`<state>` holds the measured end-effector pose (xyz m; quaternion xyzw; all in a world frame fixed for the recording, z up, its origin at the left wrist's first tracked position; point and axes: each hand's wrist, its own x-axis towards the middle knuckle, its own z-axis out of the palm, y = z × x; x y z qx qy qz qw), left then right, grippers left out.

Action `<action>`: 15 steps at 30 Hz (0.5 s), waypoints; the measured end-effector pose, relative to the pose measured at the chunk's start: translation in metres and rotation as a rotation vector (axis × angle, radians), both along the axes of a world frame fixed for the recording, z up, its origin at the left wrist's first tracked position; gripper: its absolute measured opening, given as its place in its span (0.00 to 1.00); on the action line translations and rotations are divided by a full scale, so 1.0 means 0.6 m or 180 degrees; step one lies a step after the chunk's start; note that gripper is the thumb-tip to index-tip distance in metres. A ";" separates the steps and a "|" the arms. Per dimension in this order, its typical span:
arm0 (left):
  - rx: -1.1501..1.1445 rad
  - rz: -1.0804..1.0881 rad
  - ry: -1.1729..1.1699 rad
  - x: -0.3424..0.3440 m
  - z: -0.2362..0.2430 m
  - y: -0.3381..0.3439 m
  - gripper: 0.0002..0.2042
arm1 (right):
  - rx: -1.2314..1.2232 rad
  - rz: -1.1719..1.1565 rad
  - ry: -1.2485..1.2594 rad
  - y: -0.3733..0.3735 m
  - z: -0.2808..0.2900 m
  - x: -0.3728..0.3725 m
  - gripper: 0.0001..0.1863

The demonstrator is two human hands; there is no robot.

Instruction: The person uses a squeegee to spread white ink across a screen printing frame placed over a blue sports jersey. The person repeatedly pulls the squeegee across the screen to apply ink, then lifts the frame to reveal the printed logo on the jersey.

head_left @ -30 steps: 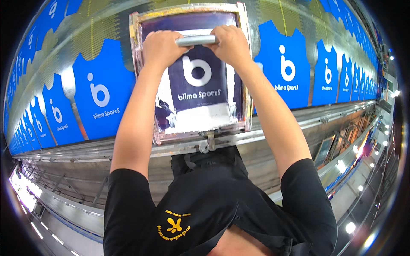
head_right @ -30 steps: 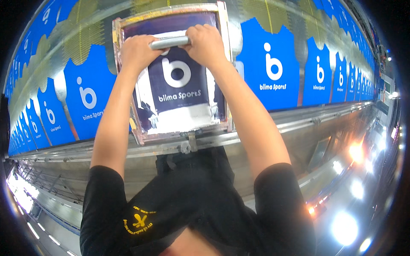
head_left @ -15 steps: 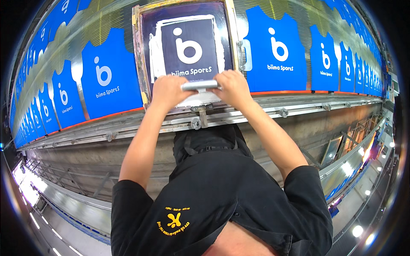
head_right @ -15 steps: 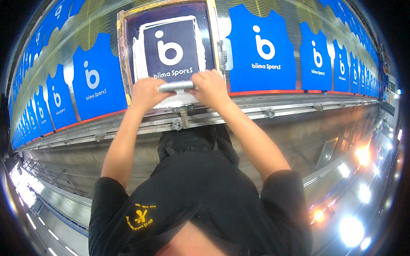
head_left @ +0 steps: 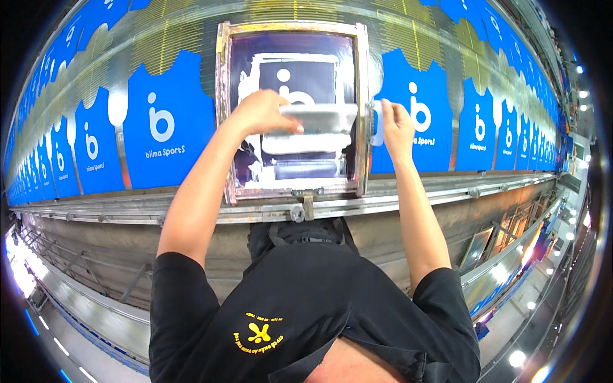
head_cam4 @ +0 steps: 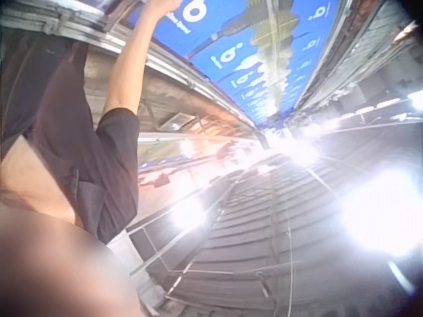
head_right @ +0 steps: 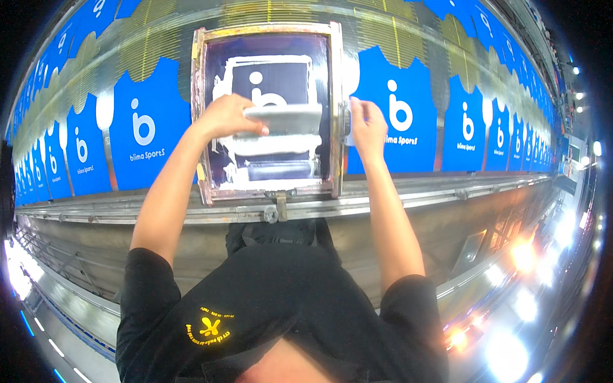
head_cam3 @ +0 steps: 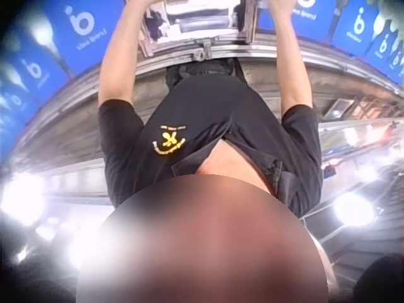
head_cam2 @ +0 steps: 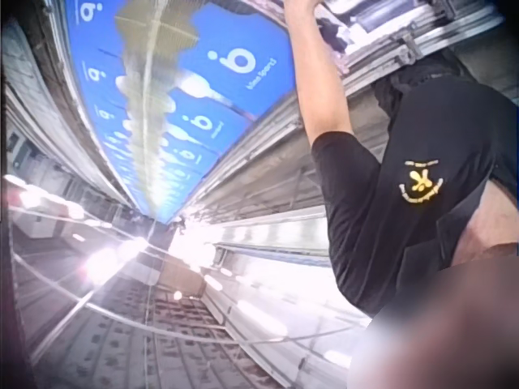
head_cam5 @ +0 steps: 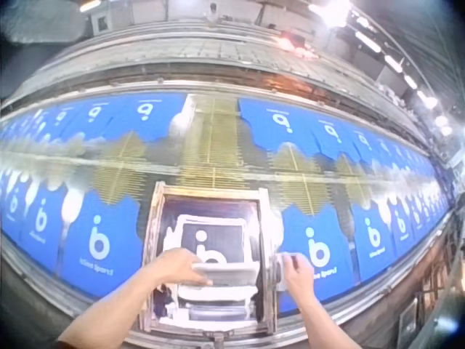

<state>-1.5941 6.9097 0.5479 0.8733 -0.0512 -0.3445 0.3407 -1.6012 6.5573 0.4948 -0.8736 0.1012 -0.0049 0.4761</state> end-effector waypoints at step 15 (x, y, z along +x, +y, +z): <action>0.0418 -0.0045 -0.2278 0.153 -0.061 0.059 0.21 | 0.0750 -0.0315 0.1146 0.021 -0.018 0.040 0.20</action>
